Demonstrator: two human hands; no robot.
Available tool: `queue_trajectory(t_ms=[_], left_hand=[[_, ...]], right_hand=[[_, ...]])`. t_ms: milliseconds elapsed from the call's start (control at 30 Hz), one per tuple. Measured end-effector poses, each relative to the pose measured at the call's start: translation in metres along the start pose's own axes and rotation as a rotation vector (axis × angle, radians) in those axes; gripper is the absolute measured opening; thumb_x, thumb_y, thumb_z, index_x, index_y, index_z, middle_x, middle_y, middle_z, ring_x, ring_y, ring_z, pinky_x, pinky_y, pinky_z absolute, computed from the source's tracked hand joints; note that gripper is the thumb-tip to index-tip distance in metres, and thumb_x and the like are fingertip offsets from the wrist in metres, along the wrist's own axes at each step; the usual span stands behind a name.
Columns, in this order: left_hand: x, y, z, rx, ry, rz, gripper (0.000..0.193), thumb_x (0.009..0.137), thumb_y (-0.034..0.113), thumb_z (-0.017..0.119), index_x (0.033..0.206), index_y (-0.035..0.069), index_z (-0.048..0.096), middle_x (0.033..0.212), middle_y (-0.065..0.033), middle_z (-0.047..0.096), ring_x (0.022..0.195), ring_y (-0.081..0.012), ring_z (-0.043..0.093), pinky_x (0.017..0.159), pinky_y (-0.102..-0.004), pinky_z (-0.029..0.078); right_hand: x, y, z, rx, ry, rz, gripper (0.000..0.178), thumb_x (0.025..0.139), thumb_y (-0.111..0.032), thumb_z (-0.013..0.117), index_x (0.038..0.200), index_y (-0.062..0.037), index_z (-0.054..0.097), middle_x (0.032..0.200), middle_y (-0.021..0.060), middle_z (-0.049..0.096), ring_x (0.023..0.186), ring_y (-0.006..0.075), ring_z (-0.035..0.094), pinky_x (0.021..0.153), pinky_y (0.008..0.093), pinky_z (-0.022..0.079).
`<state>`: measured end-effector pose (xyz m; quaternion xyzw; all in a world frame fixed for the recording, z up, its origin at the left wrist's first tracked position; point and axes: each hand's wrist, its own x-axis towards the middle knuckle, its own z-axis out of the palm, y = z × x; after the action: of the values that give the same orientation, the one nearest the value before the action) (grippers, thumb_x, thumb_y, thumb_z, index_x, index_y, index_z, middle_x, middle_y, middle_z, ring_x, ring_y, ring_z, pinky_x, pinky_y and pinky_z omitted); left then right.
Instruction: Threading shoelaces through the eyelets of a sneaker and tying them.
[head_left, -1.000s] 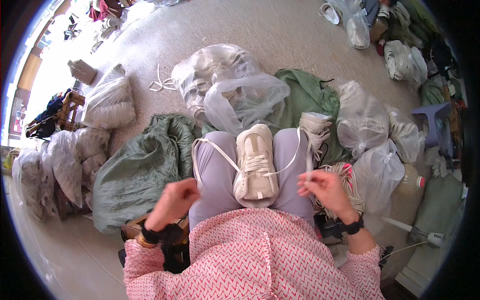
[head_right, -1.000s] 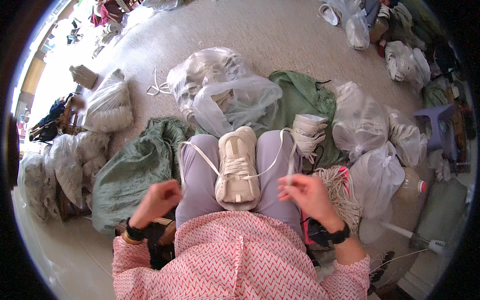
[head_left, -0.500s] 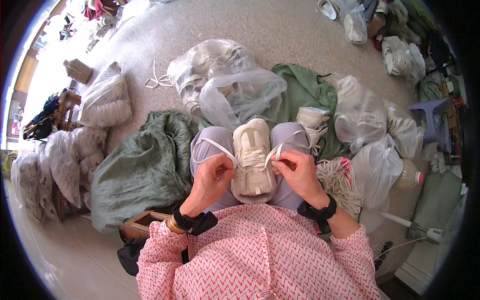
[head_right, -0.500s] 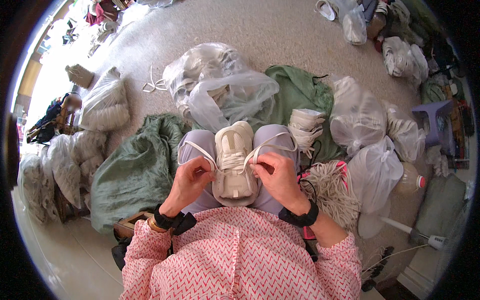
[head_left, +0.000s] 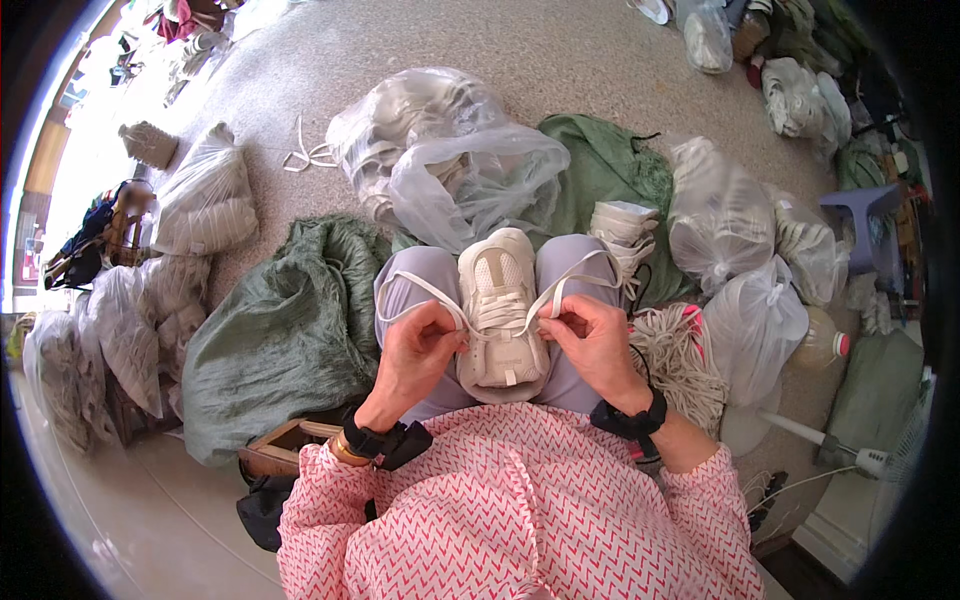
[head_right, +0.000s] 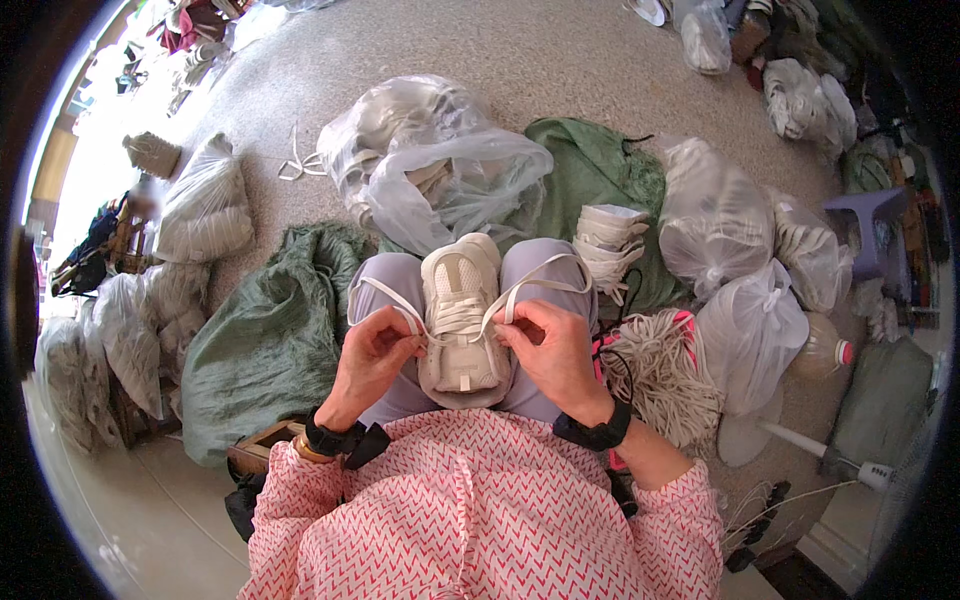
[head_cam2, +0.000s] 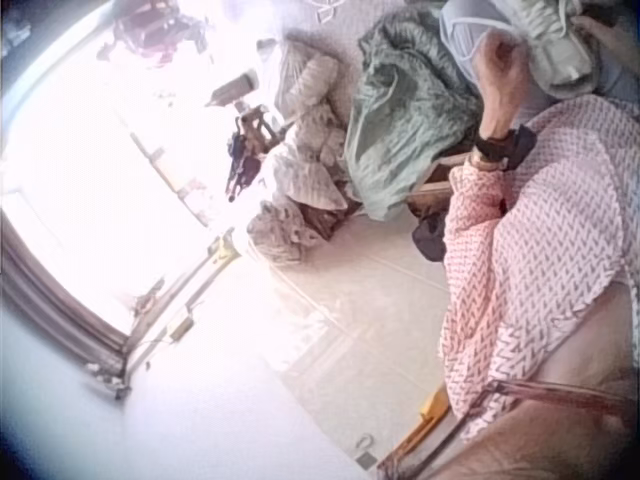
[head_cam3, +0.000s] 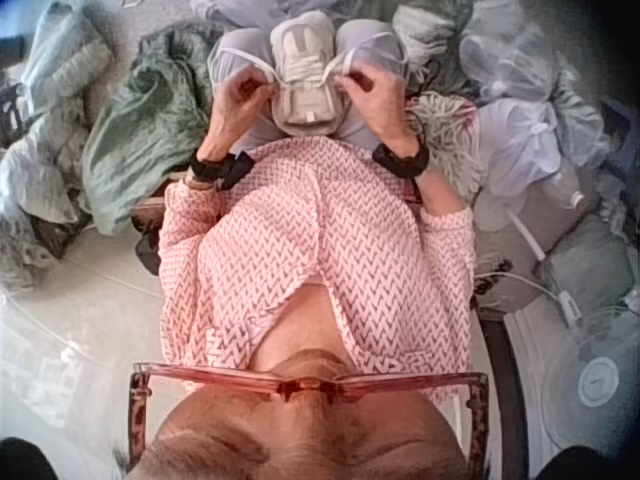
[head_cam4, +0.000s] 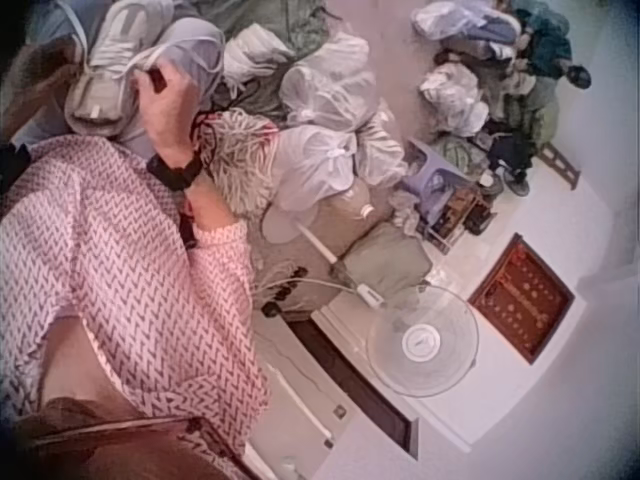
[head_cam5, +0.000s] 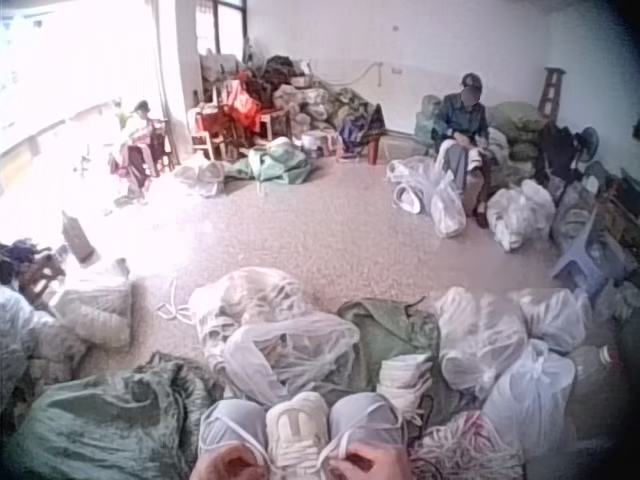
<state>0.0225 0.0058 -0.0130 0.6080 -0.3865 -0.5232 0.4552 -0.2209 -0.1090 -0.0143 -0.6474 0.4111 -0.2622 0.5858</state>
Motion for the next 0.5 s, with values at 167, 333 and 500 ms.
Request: queue_trajectory(t_ms=[167,333,500], left_hand=[[0.0,-0.003,0.001,-0.039,0.011,0.002,0.01,0.096,-0.01,0.06,0.093,-0.001,0.056,0.102,-0.0073,0.066,0.09,-0.0128,0.067,0.083,-0.0282,0.057],[0.0,-0.005,0.001,-0.082,0.028,0.002,0.01,0.098,-0.008,0.062,0.093,-0.001,0.056,0.103,-0.0081,0.065,0.091,-0.0128,0.067,0.084,-0.0287,0.057],[0.001,-0.006,0.008,-0.216,0.072,0.027,0.011,0.097,-0.009,0.063,0.093,0.0,0.056,0.099,-0.0073,0.065,0.09,-0.0127,0.068,0.084,-0.0282,0.058]], right_hand=[[0.003,-0.009,0.002,-0.2,0.021,-0.139,0.012,0.089,0.003,0.072,0.1,0.0004,0.071,0.094,0.0122,0.074,0.077,0.0218,0.074,0.068,0.0314,0.057],[0.003,-0.012,0.006,-0.447,-0.03,-0.397,0.014,0.088,0.0,0.074,0.1,0.0,0.067,0.093,0.0136,0.072,0.076,0.0285,0.072,0.067,0.0353,0.056],[0.005,-0.014,0.006,-0.237,-0.008,-0.102,0.021,0.088,-0.008,0.08,0.093,0.0,0.062,0.081,0.0116,0.072,0.071,0.0237,0.074,0.064,0.0341,0.057]])
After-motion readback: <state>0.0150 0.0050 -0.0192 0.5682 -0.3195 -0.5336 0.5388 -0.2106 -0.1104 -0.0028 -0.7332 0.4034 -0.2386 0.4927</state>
